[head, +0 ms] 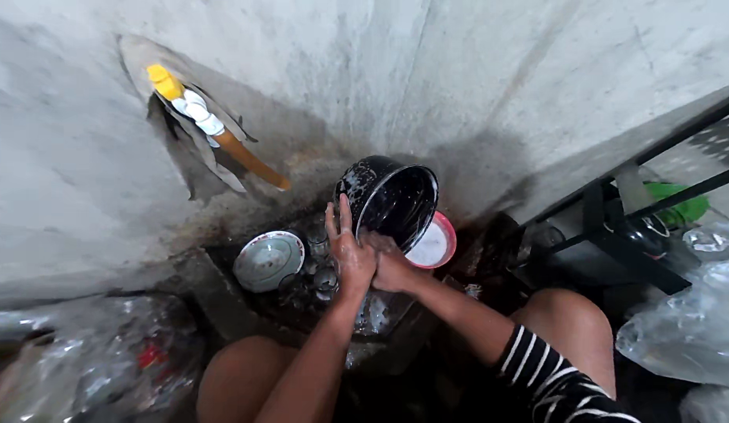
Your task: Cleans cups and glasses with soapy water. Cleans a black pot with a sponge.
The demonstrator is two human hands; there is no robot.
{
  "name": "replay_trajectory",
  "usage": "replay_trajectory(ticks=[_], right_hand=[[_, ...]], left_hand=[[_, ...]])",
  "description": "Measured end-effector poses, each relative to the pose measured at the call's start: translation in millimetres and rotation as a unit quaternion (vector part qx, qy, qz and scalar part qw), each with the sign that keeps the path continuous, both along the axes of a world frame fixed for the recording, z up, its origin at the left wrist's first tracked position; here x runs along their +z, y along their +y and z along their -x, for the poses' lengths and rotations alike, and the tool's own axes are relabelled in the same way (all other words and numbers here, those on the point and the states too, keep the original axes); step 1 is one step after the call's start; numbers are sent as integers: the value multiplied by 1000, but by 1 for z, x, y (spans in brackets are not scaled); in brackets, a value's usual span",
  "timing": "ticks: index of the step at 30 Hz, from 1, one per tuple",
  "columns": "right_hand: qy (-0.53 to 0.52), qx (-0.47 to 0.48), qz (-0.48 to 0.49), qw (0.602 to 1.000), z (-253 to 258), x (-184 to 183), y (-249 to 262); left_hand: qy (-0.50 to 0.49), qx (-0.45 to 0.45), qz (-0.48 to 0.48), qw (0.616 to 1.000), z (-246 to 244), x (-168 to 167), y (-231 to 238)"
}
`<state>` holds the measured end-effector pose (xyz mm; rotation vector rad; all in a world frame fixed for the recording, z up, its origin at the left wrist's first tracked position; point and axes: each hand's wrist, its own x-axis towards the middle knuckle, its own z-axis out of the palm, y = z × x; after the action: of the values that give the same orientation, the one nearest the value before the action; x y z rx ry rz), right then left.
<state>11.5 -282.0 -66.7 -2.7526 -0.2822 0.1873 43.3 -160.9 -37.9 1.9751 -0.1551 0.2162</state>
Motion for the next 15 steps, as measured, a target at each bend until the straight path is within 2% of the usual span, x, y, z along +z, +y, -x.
replay_trajectory(ticks=[1,2,5,7,8,9,10,12,13,15], right_hand=[[-18,27,-26,999,3,-3,2],[-31,56,-9,998,3,-3,-6],[-79,109,216,967,-11,4,-72],[-166,93,376,907,-26,13,-113],[-191,68,422,883,-31,16,-118],[-178,40,435,882,-29,15,-114],[-119,16,416,901,-22,12,-103],[100,20,311,945,-7,13,-70],[186,36,235,953,-2,13,-53],[249,79,31,965,3,17,-38]], left_hand=[[12,3,-1,1000,-1,-1,2],[24,4,-7,1000,-3,0,5],[57,-13,-56,997,-9,5,20],[97,-51,-85,990,-10,8,23],[113,-62,-94,987,-11,10,22],[121,-70,-104,985,-12,12,22],[123,-77,-108,984,-12,12,21],[126,-77,-101,984,-11,10,19],[133,-72,-94,984,-11,6,19],[150,-63,-78,984,-12,-3,20]])
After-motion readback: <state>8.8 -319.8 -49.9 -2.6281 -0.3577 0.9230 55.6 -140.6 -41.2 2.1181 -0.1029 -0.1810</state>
